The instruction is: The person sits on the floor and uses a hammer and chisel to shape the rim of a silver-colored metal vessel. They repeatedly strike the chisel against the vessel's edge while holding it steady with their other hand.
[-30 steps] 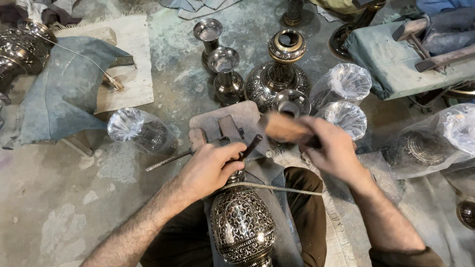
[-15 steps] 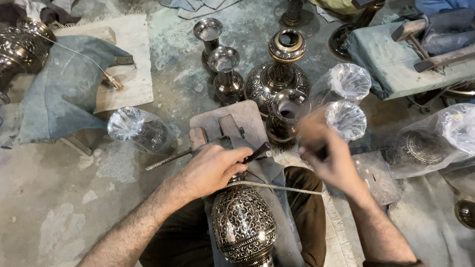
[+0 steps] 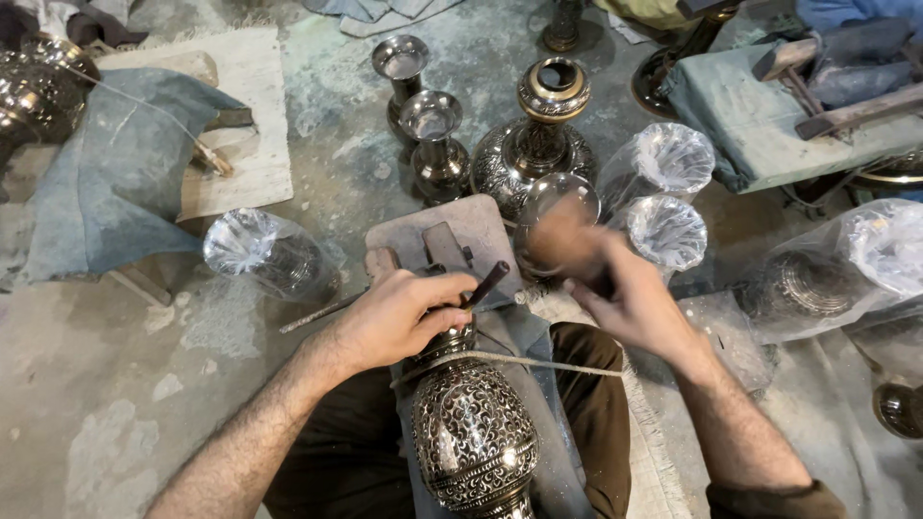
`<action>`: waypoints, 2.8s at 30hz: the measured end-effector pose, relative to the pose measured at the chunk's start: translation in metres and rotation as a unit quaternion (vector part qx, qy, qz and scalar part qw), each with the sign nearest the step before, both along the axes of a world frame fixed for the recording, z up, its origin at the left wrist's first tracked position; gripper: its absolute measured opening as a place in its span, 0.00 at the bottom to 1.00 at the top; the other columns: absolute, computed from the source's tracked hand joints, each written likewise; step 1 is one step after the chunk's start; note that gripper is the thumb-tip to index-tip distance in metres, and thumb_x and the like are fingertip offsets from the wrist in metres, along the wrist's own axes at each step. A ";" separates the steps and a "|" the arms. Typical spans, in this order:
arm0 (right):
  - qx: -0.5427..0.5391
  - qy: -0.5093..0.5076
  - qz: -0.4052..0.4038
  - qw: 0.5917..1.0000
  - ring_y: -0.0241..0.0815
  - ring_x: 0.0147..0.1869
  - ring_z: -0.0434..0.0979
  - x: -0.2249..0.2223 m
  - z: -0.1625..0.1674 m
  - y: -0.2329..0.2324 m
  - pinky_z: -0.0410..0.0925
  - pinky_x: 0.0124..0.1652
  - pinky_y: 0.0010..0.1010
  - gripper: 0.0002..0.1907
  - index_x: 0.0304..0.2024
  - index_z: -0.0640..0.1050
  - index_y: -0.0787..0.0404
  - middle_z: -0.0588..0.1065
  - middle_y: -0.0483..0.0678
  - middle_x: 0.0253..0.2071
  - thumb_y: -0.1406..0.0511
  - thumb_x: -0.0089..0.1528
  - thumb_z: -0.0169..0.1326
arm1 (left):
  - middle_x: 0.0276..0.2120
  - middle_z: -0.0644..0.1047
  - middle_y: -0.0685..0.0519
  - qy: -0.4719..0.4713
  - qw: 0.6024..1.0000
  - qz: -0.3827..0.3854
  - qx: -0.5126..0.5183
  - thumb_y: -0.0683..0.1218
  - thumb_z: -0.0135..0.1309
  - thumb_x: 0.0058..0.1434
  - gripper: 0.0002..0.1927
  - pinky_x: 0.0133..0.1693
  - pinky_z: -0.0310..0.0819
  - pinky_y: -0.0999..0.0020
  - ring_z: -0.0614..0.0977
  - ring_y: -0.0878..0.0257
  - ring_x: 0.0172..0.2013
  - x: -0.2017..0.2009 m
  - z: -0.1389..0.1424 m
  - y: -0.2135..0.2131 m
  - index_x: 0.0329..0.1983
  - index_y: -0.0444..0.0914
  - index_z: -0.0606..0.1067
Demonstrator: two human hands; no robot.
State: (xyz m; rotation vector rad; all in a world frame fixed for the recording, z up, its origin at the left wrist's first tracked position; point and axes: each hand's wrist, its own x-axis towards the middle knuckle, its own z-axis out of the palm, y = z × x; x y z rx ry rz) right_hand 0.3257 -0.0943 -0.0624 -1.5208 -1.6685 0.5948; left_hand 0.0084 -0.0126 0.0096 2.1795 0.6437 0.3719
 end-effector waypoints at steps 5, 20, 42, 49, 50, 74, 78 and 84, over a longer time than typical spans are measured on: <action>0.063 0.091 0.036 0.993 0.46 0.55 0.75 0.000 0.024 0.005 0.70 0.52 0.35 0.39 0.70 0.60 0.65 0.74 0.54 0.51 0.68 0.60 0.63 | 0.38 0.86 0.45 0.000 0.998 0.038 0.045 0.44 0.61 0.62 0.17 0.42 0.81 0.60 0.89 0.53 0.40 -0.002 -0.004 -0.008 0.54 0.36 0.77; 0.172 -0.239 0.106 0.950 0.48 0.50 0.82 -0.003 0.063 0.021 0.75 0.48 0.42 0.37 0.61 0.71 0.58 0.79 0.51 0.47 0.73 0.48 0.62 | 0.36 0.85 0.46 -0.040 0.990 0.128 0.049 0.45 0.61 0.62 0.17 0.29 0.82 0.65 0.89 0.61 0.29 -0.009 -0.016 -0.032 0.53 0.37 0.77; 0.058 -0.183 0.126 0.973 0.53 0.48 0.82 -0.011 0.028 0.009 0.76 0.46 0.42 0.34 0.62 0.68 0.64 0.76 0.59 0.55 0.73 0.52 0.59 | 0.45 0.84 0.45 -0.048 0.995 0.081 0.021 0.49 0.60 0.64 0.19 0.44 0.83 0.61 0.88 0.54 0.45 -0.019 -0.019 -0.014 0.56 0.37 0.77; 0.105 -0.184 0.135 0.968 0.52 0.52 0.81 -0.003 0.071 0.031 0.75 0.50 0.42 0.34 0.62 0.69 0.62 0.76 0.55 0.52 0.74 0.52 0.61 | 0.44 0.86 0.48 -0.020 0.992 0.122 -0.025 0.49 0.61 0.62 0.19 0.38 0.85 0.64 0.90 0.60 0.37 -0.018 -0.023 -0.021 0.55 0.38 0.77; 0.096 -0.238 0.114 0.960 0.52 0.50 0.81 -0.006 0.073 0.031 0.75 0.48 0.41 0.35 0.60 0.70 0.60 0.76 0.55 0.50 0.73 0.50 0.62 | 0.44 0.86 0.48 -0.041 0.991 0.128 -0.016 0.48 0.61 0.62 0.19 0.36 0.85 0.64 0.90 0.61 0.37 -0.018 -0.023 -0.022 0.55 0.37 0.77; 0.150 -0.197 0.103 0.963 0.54 0.54 0.80 -0.018 0.099 0.013 0.74 0.50 0.41 0.34 0.62 0.67 0.63 0.75 0.58 0.53 0.71 0.54 0.61 | 0.43 0.85 0.46 -0.130 0.983 0.123 0.043 0.44 0.60 0.65 0.16 0.38 0.87 0.66 0.90 0.58 0.41 -0.021 -0.043 -0.035 0.54 0.37 0.77; 0.141 -0.222 0.098 0.960 0.50 0.49 0.82 -0.017 0.103 0.009 0.73 0.47 0.43 0.34 0.59 0.70 0.61 0.79 0.53 0.47 0.72 0.49 0.63 | 0.41 0.86 0.46 -0.118 0.985 0.113 0.046 0.44 0.60 0.64 0.15 0.37 0.85 0.64 0.90 0.57 0.39 -0.020 -0.036 -0.035 0.53 0.37 0.77; 0.125 -0.208 0.061 0.968 0.50 0.50 0.82 -0.011 0.082 -0.001 0.75 0.47 0.42 0.32 0.58 0.70 0.62 0.78 0.53 0.46 0.71 0.51 0.61 | 0.36 0.86 0.47 -0.075 0.992 0.090 0.044 0.46 0.60 0.65 0.14 0.35 0.84 0.63 0.90 0.56 0.36 -0.017 -0.027 -0.029 0.53 0.39 0.77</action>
